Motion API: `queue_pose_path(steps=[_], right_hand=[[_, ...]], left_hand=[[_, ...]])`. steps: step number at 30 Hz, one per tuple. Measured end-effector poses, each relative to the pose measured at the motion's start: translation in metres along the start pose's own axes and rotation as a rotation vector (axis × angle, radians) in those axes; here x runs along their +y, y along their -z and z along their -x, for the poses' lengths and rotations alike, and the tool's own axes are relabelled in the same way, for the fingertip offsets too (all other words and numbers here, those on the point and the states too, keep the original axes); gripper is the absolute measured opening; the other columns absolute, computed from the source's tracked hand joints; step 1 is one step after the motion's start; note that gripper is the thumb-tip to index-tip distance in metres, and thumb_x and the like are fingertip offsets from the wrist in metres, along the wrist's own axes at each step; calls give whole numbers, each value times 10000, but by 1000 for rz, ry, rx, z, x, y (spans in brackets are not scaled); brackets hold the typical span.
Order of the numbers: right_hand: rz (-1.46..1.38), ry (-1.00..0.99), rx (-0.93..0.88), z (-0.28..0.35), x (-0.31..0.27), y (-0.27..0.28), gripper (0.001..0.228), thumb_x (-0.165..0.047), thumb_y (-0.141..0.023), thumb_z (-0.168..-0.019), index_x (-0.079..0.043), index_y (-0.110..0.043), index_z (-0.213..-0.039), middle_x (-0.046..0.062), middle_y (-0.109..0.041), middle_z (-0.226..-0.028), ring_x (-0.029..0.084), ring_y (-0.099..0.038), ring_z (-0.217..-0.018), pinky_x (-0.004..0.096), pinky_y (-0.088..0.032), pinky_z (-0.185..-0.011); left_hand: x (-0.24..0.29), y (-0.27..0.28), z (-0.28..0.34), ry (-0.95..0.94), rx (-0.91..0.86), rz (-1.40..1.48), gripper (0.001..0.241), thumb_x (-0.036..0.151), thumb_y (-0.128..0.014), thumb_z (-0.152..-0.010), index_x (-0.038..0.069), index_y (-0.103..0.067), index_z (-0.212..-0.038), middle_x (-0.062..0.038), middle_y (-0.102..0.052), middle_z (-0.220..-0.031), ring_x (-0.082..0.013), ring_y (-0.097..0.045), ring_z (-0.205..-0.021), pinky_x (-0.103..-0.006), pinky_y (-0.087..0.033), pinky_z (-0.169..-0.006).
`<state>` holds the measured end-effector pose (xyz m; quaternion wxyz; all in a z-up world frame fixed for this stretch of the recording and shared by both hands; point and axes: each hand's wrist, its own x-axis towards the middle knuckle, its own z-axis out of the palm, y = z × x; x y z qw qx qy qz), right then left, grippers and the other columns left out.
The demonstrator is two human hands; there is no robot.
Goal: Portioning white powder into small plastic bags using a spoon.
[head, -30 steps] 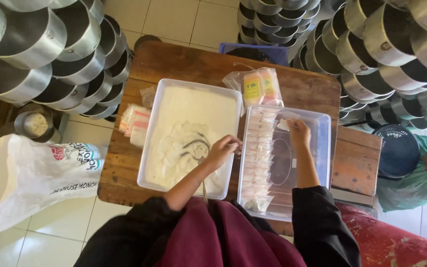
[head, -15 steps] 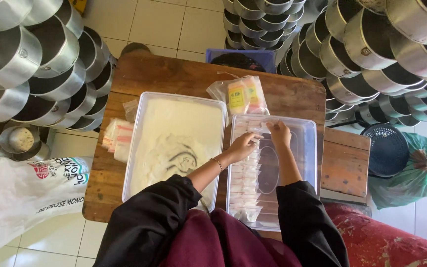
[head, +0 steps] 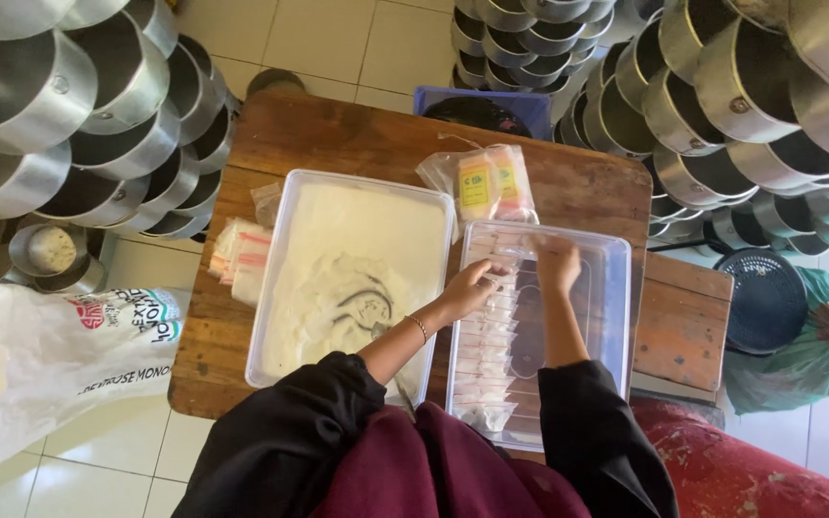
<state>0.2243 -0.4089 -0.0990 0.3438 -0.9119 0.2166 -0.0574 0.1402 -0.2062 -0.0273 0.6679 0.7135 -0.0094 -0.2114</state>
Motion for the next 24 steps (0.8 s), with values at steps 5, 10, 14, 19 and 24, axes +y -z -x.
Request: queue_pose_path(steps=[5,10,14,19,24], right_hand=[[-296,-143,318,1,33,-21,364,-331,-898,-766,-243,-682,-1046,12,-727,-889,225,-717,-865,401,-557,-814],[-562,52,146,101,-87,12,161,-126,-753,-930,-187,-702,-1070,28,-697,-954,167,-645,-856,319,-513,-826],[-522,117,-179,162,-135,-4,154,-97,-625,-969,-154,-685,-1099,65,-704,-932,213,-655,-825,329,-546,-721],[-485,164,-389,201,-171,-36,229,-9,-568,-966,-132,-664,-1134,131,-705,-894,222,-692,-751,310,-595,-643],[-249,348,-660,238,-209,-84,168,-171,-729,-907,-253,-710,-1052,-29,-754,-830,115,-743,-759,295,-600,-701]], left_hand=[[-23,6,-9,-9,127,289,287,204,-570,-968,150,-664,-1233,-118,-672,-1189,-239,-720,-981,-361,-589,-875],[-26,28,1,-72,241,326,258,275,-599,-991,137,-685,-1191,-124,-698,-1048,-219,-728,-852,-334,-591,-791],[-13,56,33,-112,331,304,230,255,-684,-958,114,-712,-1137,-136,-708,-1026,-214,-710,-841,-332,-587,-753],[-27,112,83,-134,465,390,257,263,-762,-926,74,-725,-1096,-157,-710,-986,-250,-719,-828,-363,-589,-740],[-42,183,152,-99,717,337,226,226,-776,-895,68,-724,-1048,-123,-698,-925,-200,-662,-761,-327,-562,-713]])
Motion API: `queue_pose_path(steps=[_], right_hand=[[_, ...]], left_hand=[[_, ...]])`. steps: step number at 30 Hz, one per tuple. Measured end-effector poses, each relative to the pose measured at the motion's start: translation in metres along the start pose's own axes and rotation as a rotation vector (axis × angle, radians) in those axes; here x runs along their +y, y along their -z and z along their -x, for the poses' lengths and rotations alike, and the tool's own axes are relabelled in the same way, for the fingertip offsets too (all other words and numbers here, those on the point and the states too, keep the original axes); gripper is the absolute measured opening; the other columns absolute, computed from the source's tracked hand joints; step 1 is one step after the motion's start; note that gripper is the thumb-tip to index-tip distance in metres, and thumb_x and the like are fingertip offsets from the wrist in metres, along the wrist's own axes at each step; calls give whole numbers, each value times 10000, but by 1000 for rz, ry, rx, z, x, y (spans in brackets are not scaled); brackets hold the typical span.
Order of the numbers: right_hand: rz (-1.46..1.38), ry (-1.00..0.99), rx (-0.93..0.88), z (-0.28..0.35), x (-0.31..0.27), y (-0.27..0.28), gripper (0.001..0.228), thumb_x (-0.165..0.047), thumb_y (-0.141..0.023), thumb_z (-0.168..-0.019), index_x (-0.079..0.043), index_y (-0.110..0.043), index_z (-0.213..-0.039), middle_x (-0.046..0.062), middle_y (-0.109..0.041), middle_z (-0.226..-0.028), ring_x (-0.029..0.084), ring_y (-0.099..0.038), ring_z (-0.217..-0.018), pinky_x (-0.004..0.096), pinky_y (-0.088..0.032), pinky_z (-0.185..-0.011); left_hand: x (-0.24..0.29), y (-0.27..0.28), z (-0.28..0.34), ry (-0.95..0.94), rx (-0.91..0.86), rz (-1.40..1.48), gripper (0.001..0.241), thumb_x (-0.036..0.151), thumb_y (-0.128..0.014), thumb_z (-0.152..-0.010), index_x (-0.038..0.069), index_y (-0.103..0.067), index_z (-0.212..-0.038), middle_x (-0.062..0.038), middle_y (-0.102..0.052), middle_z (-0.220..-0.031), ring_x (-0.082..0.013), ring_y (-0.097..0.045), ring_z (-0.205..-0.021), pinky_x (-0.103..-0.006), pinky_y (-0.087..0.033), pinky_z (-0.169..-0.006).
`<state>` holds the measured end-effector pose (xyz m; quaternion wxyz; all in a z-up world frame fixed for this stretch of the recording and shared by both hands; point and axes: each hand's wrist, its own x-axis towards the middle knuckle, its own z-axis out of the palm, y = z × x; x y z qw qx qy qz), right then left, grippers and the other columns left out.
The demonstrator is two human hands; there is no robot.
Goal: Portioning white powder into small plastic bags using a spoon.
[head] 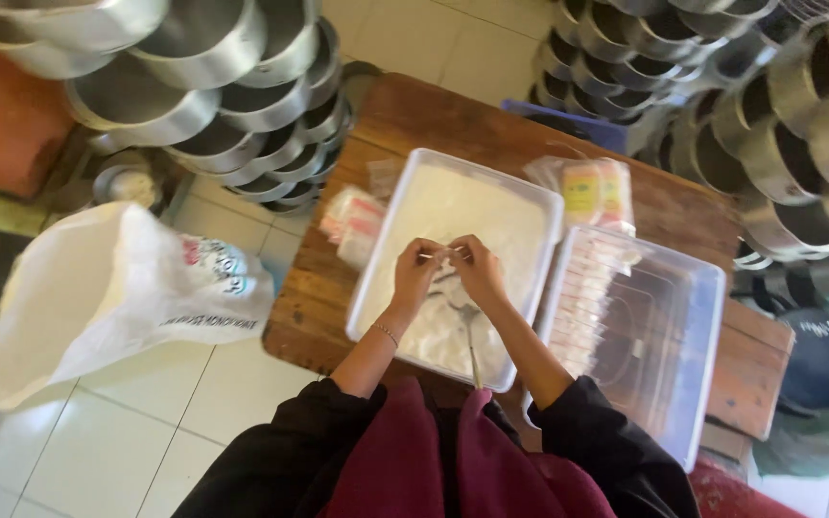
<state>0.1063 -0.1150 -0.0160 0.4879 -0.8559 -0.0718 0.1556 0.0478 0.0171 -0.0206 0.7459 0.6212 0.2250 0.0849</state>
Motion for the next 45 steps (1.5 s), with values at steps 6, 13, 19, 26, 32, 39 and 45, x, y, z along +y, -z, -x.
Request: queue_pose_path(steps=[6,13,19,26,32,39,45], right_hand=[[226,225,-169,-22,-41,-80,109,-289,-682,-925,-306,-692,-1032,-42,-734,-835,169,-722,-792,335,-576,-722],[867,578,-97,-52,-67,-133,124,-292,-677,-841,-226,-681,-947,6,-632,-997,250,-591,-1014,459,-488,-844],[1126,639,-111,-83,-59,-157,212,-226,-719,-786,-155,-702,-985,42,-630,-1069,252,-499,-1154,544,-348,-1004],[1277,494,-166,-96,-62,-173,489,-367,-875,-675,-136,-735,-1083,78,-680,-1171,278,-511,-1245,643,-279,-1126],[1358,396,-206,-116,-46,-189,626,-481,-870,-677,-175,-703,-1197,62,-691,-1230,265,-516,-1265,655,-219,-1139],[1330,371,-255,-117,-51,-183,242,-206,-798,-783,-161,-786,-1021,59,-778,-993,251,-676,-1067,627,-256,-1090],[1037,309,-416,-147,-14,-185,303,-90,-820,-768,-127,-749,-1060,136,-769,-1029,355,-727,-1054,660,-292,-1093]], left_hand=[[1,92,-9,-148,331,86,70,56,-619,-971,16,-650,-1019,-124,-620,-871,-196,-639,-746,-277,-563,-634],[-1,139,-15,-2,354,99,235,267,-524,-1070,75,-659,-1053,-59,-678,-829,-106,-592,-663,-221,-515,-620],[-52,154,-37,33,209,-444,286,351,-530,-937,299,-729,-1137,8,-757,-1129,-248,-716,-1075,-390,-543,-948],[-77,154,-54,159,88,-560,396,375,-561,-884,238,-703,-1227,-89,-731,-1197,-357,-687,-1134,-503,-520,-1007],[-57,161,-45,53,52,-580,408,280,-560,-877,139,-701,-1232,-179,-720,-1173,-412,-683,-1096,-515,-522,-973],[-80,163,-54,-74,45,-641,373,259,-624,-838,149,-696,-1187,-177,-725,-1066,-385,-695,-1046,-492,-527,-933],[-70,151,-49,-168,73,-720,339,239,-626,-864,73,-667,-1157,-217,-708,-953,-407,-685,-983,-523,-520,-909]])
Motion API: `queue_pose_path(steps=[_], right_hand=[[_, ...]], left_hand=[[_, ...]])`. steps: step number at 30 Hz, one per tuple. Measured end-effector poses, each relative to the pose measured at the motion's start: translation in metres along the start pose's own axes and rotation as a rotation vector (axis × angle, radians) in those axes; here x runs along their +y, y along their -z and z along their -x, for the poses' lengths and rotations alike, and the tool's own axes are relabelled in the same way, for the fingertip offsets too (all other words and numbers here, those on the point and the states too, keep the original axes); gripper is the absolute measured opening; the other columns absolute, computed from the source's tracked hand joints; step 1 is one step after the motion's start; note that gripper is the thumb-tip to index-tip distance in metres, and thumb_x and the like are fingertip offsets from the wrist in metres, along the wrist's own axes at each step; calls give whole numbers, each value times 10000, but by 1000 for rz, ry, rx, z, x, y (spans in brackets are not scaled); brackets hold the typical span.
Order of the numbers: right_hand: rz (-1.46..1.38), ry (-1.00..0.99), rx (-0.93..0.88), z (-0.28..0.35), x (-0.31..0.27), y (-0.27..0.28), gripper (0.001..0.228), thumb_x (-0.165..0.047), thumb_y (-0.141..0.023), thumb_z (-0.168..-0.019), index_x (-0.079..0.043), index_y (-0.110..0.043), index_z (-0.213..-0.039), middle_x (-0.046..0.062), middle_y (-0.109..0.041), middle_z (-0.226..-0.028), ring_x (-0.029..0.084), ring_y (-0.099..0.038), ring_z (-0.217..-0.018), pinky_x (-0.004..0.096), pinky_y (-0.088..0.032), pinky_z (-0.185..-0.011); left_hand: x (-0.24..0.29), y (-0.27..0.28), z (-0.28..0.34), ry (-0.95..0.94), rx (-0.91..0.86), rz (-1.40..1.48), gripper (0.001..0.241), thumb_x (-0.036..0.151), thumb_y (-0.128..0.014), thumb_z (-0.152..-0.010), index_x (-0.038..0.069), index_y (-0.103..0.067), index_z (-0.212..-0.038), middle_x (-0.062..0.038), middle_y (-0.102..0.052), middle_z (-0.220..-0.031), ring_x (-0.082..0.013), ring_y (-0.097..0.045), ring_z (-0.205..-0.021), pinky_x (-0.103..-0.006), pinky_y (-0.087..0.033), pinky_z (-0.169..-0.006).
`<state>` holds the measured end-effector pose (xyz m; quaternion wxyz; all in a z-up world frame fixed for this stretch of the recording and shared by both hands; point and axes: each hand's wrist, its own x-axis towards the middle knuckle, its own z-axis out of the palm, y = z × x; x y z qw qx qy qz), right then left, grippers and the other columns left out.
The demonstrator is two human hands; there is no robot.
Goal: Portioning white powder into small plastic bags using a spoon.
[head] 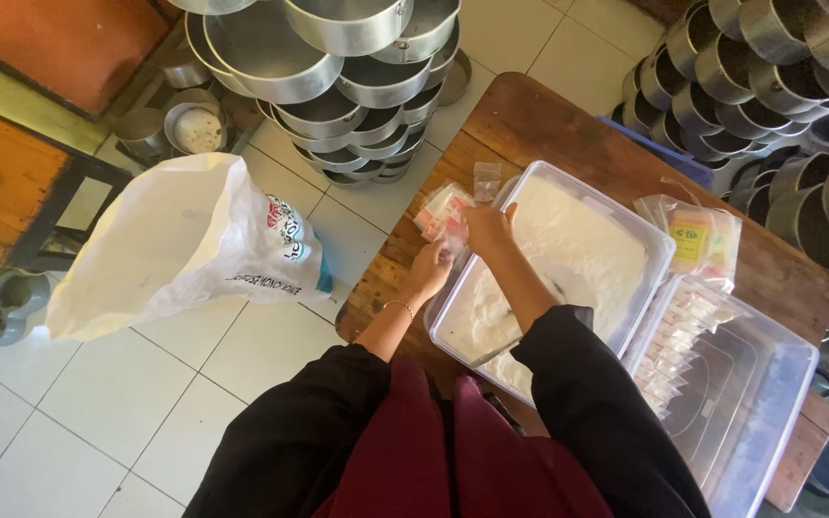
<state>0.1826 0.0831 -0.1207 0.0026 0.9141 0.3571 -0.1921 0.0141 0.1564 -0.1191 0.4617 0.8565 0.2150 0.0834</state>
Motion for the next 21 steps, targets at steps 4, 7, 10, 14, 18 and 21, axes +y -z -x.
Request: queue_pose_path(steps=[4,7,10,14,18,21], right_hand=[[-12,-30,-4,37,-19,63,306,-160,-854,-733,-224,-727,-1004,49,-763,-985,317,-736,-1001,640,-282,-1055],[-135,34,59,53,-23,81,259,-168,-845,-749,-236,-694,-949,39,-757,-959,334,-732,-982,563,-363,-950],[-243,64,95,64,-17,83,204,-203,-828,-788,-269,-691,-923,-22,-747,-977,285,-723,-1012,551,-362,-946],[-574,22,221,98,-8,93,276,-328,-816,-808,-171,-718,-1012,92,-749,-1065,343,-732,-965,536,-458,-927],[-1008,-110,236,120,21,75,427,-429,-853,-851,-79,-740,-1067,130,-751,-998,241,-761,-855,373,-565,-837],[-1207,-210,235,165,15,98,358,-386,-834,-881,-115,-764,-1105,94,-776,-959,179,-760,-857,309,-559,-814]], left_hand=[[23,16,1,-65,86,-21,241,258,-624,-921,89,-661,-1089,-213,-703,-898,-404,-689,-931,-505,-525,-851],[30,21,-3,-57,66,207,171,257,-640,-981,131,-665,-1094,-194,-708,-926,-395,-703,-901,-458,-541,-814],[36,20,-9,100,45,326,103,278,-601,-986,223,-685,-1012,-72,-728,-879,-226,-741,-715,-368,-574,-743],[69,40,-7,243,81,467,156,331,-524,-1012,239,-646,-983,-35,-714,-825,-189,-749,-727,-335,-585,-751],[81,43,-9,168,69,577,158,245,-532,-1044,156,-639,-969,-21,-671,-814,-128,-661,-696,-291,-580,-702],[104,53,4,145,18,569,169,207,-562,-1022,74,-658,-1060,-98,-690,-846,-172,-645,-712,-411,-567,-710]])
